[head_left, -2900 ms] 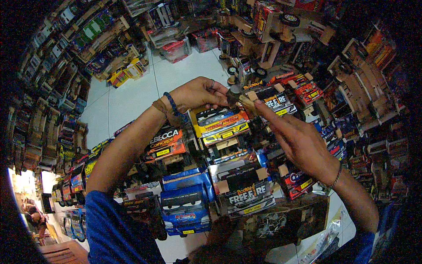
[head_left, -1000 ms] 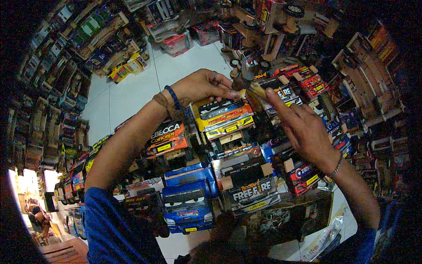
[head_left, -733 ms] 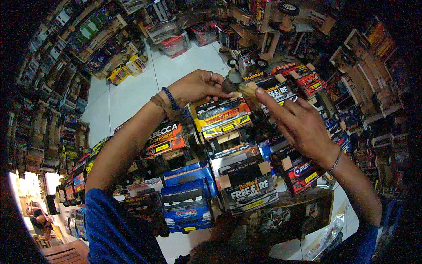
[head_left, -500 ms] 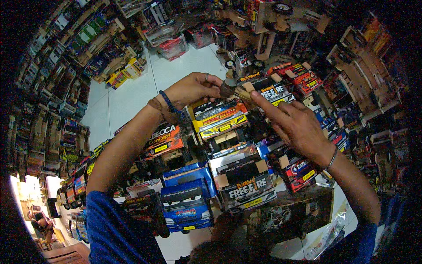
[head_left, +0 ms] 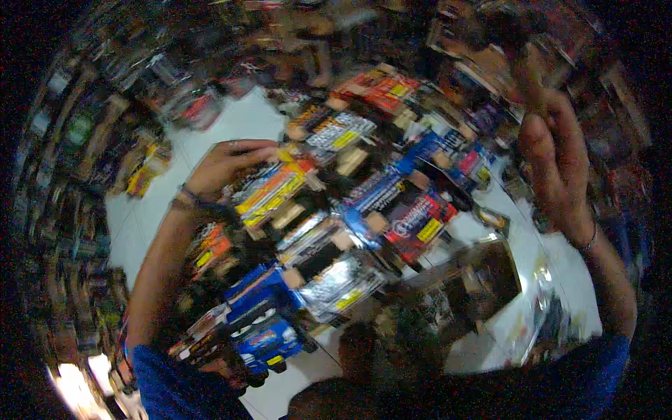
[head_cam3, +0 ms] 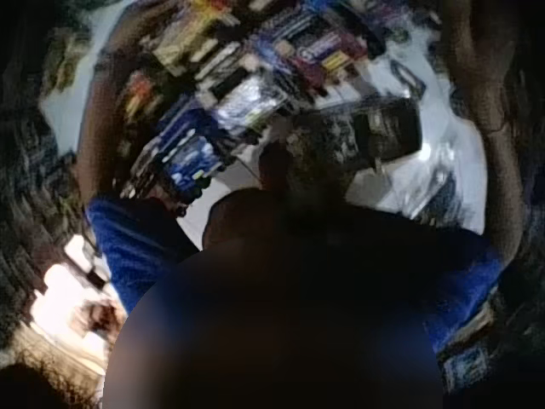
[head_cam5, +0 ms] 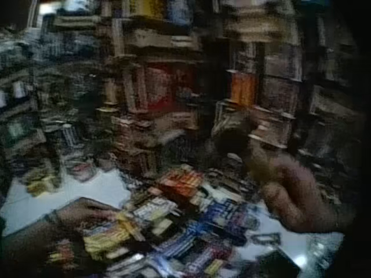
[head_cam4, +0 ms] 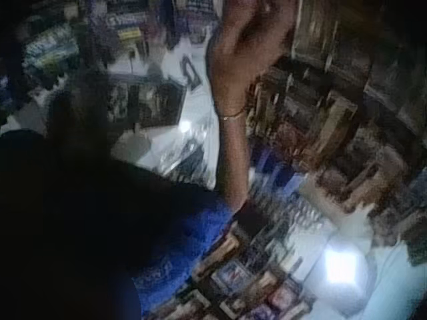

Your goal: The person sits on the floor and uses a small hammer to drive nails into the tops of multiple toy truck boxes arranged in rows. They repeatedly pick up nails from a wooden box and hammer them into each truck one at a time.

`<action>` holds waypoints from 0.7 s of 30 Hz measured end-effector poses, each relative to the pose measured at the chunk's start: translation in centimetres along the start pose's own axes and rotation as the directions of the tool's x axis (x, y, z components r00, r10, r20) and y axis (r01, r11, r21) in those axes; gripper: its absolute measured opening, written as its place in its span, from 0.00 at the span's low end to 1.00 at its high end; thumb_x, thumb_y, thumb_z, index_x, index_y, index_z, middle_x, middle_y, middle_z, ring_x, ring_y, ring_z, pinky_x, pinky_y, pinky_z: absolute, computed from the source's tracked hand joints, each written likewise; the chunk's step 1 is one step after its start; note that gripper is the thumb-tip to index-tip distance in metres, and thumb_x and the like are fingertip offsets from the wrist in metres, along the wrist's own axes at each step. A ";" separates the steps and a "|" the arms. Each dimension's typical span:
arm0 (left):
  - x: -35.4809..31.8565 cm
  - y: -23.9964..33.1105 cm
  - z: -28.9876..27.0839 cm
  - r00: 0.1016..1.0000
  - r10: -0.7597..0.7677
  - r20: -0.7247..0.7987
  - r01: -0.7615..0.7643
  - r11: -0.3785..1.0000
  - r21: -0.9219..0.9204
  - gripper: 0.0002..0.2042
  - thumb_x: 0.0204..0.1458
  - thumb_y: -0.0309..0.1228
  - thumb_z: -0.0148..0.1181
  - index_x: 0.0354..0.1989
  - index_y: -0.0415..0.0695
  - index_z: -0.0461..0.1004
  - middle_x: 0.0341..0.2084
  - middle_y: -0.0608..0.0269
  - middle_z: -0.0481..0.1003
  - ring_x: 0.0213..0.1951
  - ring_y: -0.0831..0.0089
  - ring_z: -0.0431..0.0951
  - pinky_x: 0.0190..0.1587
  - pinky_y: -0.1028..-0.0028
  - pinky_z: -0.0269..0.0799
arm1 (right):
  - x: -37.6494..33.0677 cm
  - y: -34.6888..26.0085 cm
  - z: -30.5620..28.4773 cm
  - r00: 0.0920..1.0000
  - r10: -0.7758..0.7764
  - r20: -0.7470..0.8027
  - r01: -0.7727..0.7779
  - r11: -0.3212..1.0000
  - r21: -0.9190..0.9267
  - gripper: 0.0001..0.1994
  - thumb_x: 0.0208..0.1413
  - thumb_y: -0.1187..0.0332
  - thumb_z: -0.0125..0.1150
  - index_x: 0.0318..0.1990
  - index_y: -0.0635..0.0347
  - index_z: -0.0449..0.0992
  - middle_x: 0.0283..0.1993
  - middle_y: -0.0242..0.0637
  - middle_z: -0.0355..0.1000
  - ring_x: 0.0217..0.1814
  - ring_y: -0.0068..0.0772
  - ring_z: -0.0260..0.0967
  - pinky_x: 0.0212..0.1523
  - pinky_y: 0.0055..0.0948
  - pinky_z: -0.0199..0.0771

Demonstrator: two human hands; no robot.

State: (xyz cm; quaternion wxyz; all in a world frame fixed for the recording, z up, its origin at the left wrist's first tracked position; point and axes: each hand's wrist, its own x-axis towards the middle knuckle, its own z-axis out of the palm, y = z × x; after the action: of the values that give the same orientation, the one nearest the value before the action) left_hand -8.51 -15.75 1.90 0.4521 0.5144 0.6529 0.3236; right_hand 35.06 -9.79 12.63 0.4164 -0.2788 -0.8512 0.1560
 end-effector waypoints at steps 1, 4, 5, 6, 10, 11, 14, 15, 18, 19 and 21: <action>-0.1 0.3 -0.1 0.999 -0.041 -0.007 0.041 0.998 0.054 0.18 0.58 0.38 0.64 0.52 0.39 0.79 0.41 0.67 0.80 0.39 0.84 0.76 0.40 0.83 0.69 | -1.3 0.0 -1.8 0.998 0.003 -0.056 -0.006 0.999 -0.046 0.20 0.66 0.63 0.56 0.60 0.66 0.68 0.51 0.39 0.76 0.44 0.28 0.71 0.45 0.29 0.71; -1.0 1.2 0.3 0.998 -0.059 0.004 0.059 0.998 0.013 0.21 0.59 0.37 0.62 0.57 0.37 0.75 0.46 0.64 0.79 0.46 0.80 0.76 0.49 0.78 0.69 | -5.6 -0.2 -6.7 0.938 0.340 0.075 -0.305 0.906 -0.293 0.20 0.63 0.55 0.61 0.49 0.67 0.76 0.43 0.45 0.78 0.48 0.34 0.75 0.50 0.34 0.73; -1.0 1.5 0.4 1.000 0.004 -0.001 -0.004 0.994 0.112 0.22 0.59 0.36 0.62 0.58 0.37 0.74 0.47 0.63 0.79 0.48 0.78 0.75 0.52 0.77 0.69 | -6.9 0.2 -8.0 0.876 0.449 0.175 -0.389 0.874 -0.292 0.22 0.62 0.51 0.61 0.46 0.66 0.77 0.40 0.45 0.78 0.44 0.34 0.75 0.47 0.35 0.73; -1.1 1.5 0.5 0.999 -0.040 -0.026 0.042 0.996 0.077 0.21 0.59 0.36 0.61 0.57 0.37 0.74 0.48 0.62 0.79 0.49 0.77 0.75 0.54 0.76 0.68 | -8.0 0.8 -9.5 0.813 0.505 0.288 -0.450 0.860 -0.239 0.24 0.60 0.48 0.62 0.44 0.65 0.78 0.37 0.45 0.78 0.40 0.34 0.75 0.43 0.36 0.73; -0.8 0.2 0.0 0.999 -0.028 0.027 0.031 0.994 -0.105 0.21 0.60 0.35 0.61 0.57 0.36 0.73 0.51 0.60 0.77 0.51 0.74 0.75 0.57 0.74 0.67 | -15.3 4.5 -8.8 0.502 0.662 0.556 -0.194 0.713 -0.674 0.24 0.56 0.44 0.62 0.36 0.61 0.80 0.29 0.52 0.77 0.32 0.55 0.77 0.36 0.50 0.77; -0.7 -0.3 -0.3 1.000 -0.023 -0.001 0.023 0.997 -0.070 0.21 0.60 0.35 0.61 0.58 0.36 0.73 0.51 0.60 0.77 0.51 0.74 0.75 0.57 0.74 0.67 | -17.8 5.4 -8.0 0.439 0.666 0.603 -0.207 0.728 -0.653 0.20 0.55 0.50 0.62 0.38 0.60 0.80 0.31 0.51 0.78 0.34 0.54 0.78 0.38 0.49 0.79; 0.0 -1.2 -1.0 1.000 -0.012 0.011 0.012 0.999 -0.040 0.21 0.61 0.35 0.60 0.60 0.37 0.71 0.52 0.59 0.76 0.52 0.73 0.75 0.58 0.73 0.67 | -23.7 8.8 -4.3 0.106 0.754 0.649 -0.248 0.652 -0.717 0.16 0.53 0.54 0.61 0.34 0.58 0.80 0.31 0.49 0.79 0.34 0.52 0.79 0.38 0.49 0.80; 0.0 -1.4 -1.1 1.000 0.008 -0.012 -0.008 1.000 -0.004 0.21 0.61 0.35 0.60 0.60 0.37 0.71 0.52 0.59 0.76 0.52 0.74 0.74 0.58 0.73 0.66 | -25.5 9.5 -3.4 0.170 0.680 0.713 -0.180 0.733 -0.656 0.13 0.53 0.57 0.61 0.33 0.57 0.81 0.32 0.47 0.79 0.33 0.52 0.78 0.37 0.47 0.80; -0.3 -1.2 -1.0 0.998 0.053 -0.045 -0.049 0.995 0.090 0.22 0.62 0.37 0.59 0.60 0.37 0.71 0.52 0.59 0.76 0.53 0.73 0.73 0.60 0.71 0.65 | -29.7 10.7 -0.5 0.220 0.526 0.822 0.279 0.774 -0.569 0.10 0.52 0.63 0.59 0.33 0.59 0.80 0.32 0.46 0.78 0.36 0.48 0.79 0.36 0.45 0.80; -0.4 -1.1 -0.9 0.998 0.059 -0.009 -0.058 0.996 0.074 0.22 0.62 0.38 0.58 0.60 0.37 0.71 0.53 0.59 0.75 0.54 0.73 0.73 0.60 0.71 0.65 | -30.4 11.2 0.1 0.230 0.509 0.830 0.245 0.795 -0.555 0.10 0.51 0.64 0.59 0.34 0.59 0.80 0.33 0.46 0.78 0.37 0.45 0.79 0.35 0.44 0.80; -0.3 -0.5 -0.7 0.995 0.069 0.067 -0.073 0.996 0.050 0.22 0.63 0.39 0.58 0.60 0.37 0.71 0.54 0.59 0.75 0.55 0.72 0.72 0.61 0.71 0.64 | -31.3 11.9 0.7 0.277 0.541 0.794 0.063 0.815 -0.577 0.09 0.50 0.65 0.60 0.36 0.60 0.79 0.34 0.45 0.78 0.36 0.43 0.80 0.34 0.42 0.80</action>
State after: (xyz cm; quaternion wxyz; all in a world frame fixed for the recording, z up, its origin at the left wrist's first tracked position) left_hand -9.35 -16.13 1.75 0.4479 0.5593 0.6272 0.3052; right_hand 54.26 -19.25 -13.19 -0.2764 -0.3632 -0.8811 0.1241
